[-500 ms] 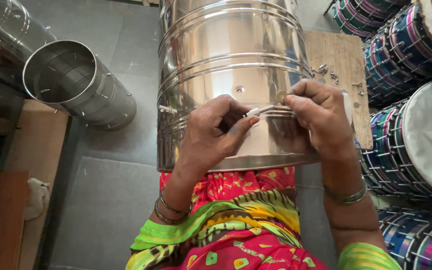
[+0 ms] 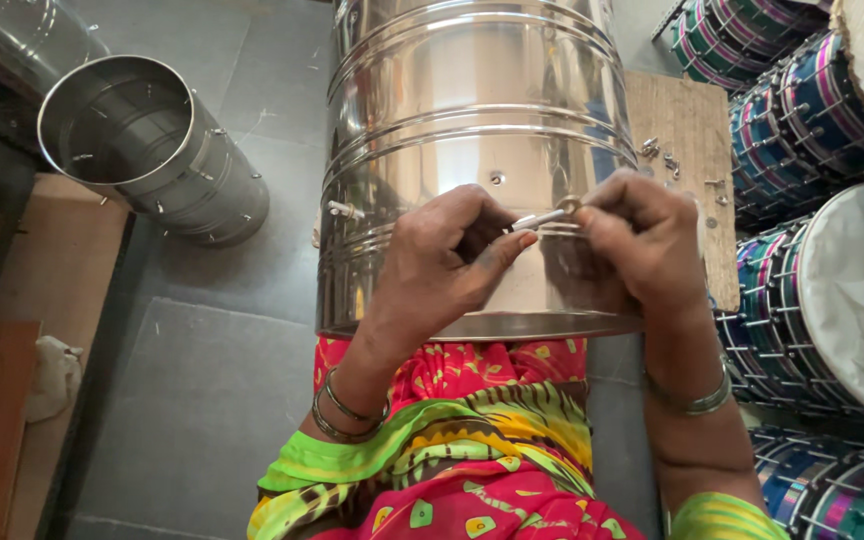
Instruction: The person secures a metal fastener onto a large stainless steel cylindrical container using pliers. She repeatedly tightens the fastener and adjusts its position on the container's side.
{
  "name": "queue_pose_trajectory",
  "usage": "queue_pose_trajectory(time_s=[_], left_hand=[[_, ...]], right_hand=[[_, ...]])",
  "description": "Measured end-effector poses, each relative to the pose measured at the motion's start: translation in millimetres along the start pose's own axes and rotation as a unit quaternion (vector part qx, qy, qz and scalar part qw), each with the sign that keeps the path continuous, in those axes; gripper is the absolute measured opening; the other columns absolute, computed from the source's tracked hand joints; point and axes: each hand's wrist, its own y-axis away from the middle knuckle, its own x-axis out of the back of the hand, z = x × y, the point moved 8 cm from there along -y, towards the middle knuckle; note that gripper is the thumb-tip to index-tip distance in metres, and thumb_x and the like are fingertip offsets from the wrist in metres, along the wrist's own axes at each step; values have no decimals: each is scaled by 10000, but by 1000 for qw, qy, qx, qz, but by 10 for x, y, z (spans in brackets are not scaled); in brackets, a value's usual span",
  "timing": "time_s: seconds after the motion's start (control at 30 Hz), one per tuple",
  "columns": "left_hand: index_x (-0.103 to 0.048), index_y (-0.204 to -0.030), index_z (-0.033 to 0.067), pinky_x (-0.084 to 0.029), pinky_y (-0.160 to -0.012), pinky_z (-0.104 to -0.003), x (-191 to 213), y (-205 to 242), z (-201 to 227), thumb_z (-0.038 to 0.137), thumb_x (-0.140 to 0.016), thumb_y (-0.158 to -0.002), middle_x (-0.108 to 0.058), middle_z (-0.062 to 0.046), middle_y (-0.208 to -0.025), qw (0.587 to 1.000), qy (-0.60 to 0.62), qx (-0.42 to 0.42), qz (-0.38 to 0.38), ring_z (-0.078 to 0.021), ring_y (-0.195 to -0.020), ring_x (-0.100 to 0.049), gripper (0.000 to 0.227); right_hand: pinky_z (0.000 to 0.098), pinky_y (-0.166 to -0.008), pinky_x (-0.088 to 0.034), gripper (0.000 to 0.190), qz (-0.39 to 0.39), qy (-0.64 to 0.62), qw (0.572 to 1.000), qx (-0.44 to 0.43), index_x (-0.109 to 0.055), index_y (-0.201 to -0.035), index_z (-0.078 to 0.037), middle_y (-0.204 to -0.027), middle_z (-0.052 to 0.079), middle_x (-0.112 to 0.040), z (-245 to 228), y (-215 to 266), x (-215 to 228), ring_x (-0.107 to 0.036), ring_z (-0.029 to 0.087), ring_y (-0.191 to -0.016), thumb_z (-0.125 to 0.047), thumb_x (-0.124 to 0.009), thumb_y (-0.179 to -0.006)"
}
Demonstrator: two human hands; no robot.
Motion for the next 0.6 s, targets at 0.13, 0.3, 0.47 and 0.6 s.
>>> queue_pose_trajectory(time_s=[0.13,0.3,0.47,0.6], left_hand=[[-661,-940,19,-540,-576,-291,-10,-2,64,179,-806,-920,-689,-84,-814,997,-46,-55,16,-133,-625,-688,217],[-646,-936,34,-541,-593,-333,-47,0,119,185,-794,-922,-667,-99,-829,989,-116,-87,31,-203,-642,-685,213],[-638,-910,46,-532,-619,-370,-88,10,153,195,-798,-920,-671,-93,-819,979,-173,-101,28,-238,-665,-685,220],[-656,-912,42,-538,-604,-355,-61,-1,116,195,-804,-908,-689,-98,-824,984,-159,-83,25,-225,-645,-696,213]], right_hand=[[193,-528,-438,79,12,89,996,9,-653,-920,9,-680,-9,-633,-102,59,-92,-564,19,-579,-46,-684,-968],[226,-505,-389,86,41,204,977,55,-662,-919,3,-625,-7,-600,-287,46,-135,-519,25,-540,-51,-717,-958],[259,-491,-398,89,54,268,954,120,-686,-953,6,-608,18,-584,-457,67,-236,-519,58,-507,-52,-752,-939],[285,-557,-464,119,26,290,933,213,-712,-1015,6,-703,64,-621,-624,102,-355,-576,97,-571,-53,-766,-927]])
